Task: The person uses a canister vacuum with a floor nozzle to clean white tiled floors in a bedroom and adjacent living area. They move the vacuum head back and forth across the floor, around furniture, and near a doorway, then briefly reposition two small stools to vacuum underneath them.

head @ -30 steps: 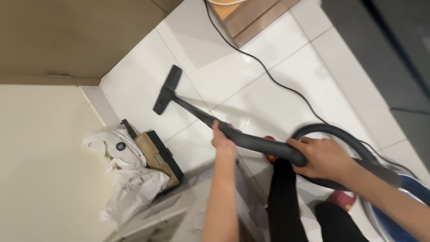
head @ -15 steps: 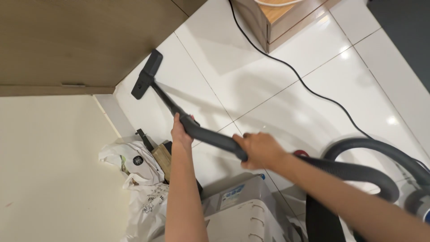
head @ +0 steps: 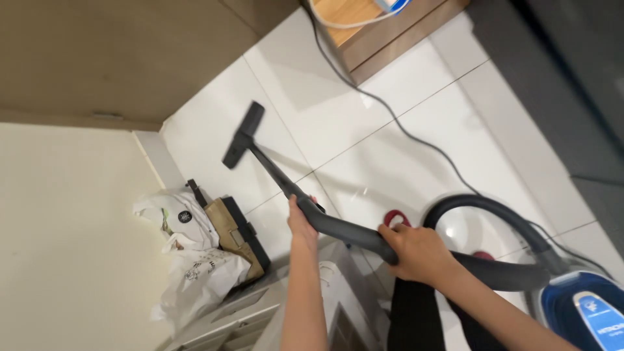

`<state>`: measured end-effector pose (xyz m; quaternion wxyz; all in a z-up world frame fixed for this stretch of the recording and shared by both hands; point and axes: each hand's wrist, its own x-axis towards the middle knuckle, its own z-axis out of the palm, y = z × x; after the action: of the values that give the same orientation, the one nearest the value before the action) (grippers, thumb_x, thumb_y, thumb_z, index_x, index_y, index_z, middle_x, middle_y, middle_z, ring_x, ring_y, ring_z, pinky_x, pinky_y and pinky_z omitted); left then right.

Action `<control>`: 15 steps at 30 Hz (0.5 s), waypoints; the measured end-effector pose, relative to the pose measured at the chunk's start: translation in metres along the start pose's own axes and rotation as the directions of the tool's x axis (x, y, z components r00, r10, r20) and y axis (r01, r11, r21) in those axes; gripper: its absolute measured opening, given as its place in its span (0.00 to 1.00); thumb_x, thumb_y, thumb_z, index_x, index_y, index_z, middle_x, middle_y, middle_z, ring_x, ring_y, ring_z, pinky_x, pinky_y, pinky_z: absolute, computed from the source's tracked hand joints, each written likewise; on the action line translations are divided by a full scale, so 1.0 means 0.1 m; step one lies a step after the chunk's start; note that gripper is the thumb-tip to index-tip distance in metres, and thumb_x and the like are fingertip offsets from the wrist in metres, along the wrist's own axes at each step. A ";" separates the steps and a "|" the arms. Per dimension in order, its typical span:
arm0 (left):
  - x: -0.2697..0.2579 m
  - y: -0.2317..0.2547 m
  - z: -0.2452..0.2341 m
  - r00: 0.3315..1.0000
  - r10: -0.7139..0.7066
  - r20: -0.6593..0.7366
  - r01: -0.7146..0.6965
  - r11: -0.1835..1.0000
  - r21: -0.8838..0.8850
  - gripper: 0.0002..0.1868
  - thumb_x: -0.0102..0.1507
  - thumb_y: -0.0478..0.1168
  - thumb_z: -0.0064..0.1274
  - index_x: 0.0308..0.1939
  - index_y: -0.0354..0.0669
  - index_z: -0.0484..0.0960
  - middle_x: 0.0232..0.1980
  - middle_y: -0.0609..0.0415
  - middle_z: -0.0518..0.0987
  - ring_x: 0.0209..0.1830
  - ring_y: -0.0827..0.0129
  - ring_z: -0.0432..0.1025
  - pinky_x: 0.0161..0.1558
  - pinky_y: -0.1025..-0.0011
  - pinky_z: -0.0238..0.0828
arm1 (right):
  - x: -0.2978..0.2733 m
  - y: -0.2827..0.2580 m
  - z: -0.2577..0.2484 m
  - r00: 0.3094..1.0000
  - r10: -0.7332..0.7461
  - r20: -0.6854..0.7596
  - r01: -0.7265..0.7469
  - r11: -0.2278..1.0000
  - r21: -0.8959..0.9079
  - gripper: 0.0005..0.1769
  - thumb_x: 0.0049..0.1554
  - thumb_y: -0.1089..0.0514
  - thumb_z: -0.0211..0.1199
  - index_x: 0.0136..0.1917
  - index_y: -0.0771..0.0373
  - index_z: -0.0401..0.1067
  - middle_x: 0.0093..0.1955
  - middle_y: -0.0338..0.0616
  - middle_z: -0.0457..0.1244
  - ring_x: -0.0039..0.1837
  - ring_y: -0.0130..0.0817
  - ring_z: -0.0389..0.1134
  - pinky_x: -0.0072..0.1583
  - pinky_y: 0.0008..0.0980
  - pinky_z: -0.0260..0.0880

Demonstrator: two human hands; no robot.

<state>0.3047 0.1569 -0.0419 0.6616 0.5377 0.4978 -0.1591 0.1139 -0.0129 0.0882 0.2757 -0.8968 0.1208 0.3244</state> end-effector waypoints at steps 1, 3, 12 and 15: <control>-0.16 -0.22 0.01 1.000 0.006 0.016 -0.006 1.000 -0.006 0.20 0.54 0.45 0.58 0.39 0.33 0.70 0.30 0.39 0.78 0.24 0.56 0.77 0.30 0.63 0.79 | -0.17 0.13 -0.06 1.000 0.001 -0.018 -0.002 1.000 -0.006 0.40 0.38 0.44 0.64 0.64 0.48 0.59 0.49 0.43 0.65 0.47 0.50 0.70 0.47 0.44 0.72; -0.53 -0.66 -0.01 0.990 -0.095 0.105 0.081 0.988 0.129 0.16 0.59 0.47 0.50 0.32 0.35 0.72 0.24 0.44 0.76 0.21 0.61 0.75 0.25 0.70 0.76 | -0.59 0.36 -0.19 0.976 0.194 0.097 -0.195 0.981 0.001 0.42 0.35 0.25 0.60 0.59 0.41 0.64 0.45 0.41 0.67 0.48 0.48 0.70 0.49 0.46 0.72; -1.78 -1.88 0.36 0.946 -0.265 0.187 0.177 0.905 0.388 0.27 0.56 0.48 0.53 0.54 0.37 0.68 0.46 0.42 0.71 0.44 0.51 0.73 0.43 0.47 0.72 | -2.05 0.47 -1.17 0.967 0.249 0.051 -0.253 0.927 0.277 0.35 0.33 0.57 0.66 0.57 0.59 0.67 0.26 0.38 0.66 0.25 0.31 0.68 0.37 0.31 0.70; -2.21 -1.88 0.68 0.861 -0.384 0.334 0.290 0.909 0.299 0.21 0.59 0.42 0.50 0.51 0.34 0.66 0.46 0.42 0.67 0.50 0.48 0.70 0.47 0.45 0.70 | -2.54 0.56 -1.60 0.981 0.188 0.049 -0.195 0.945 0.264 0.42 0.33 0.57 0.68 0.63 0.63 0.63 0.27 0.41 0.66 0.25 0.31 0.69 0.36 0.30 0.71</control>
<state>0.0971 -0.0438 0.0325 0.6386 0.4750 0.4217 -0.4344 -0.0191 -0.1405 0.3319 0.3628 -0.8315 0.2469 0.3405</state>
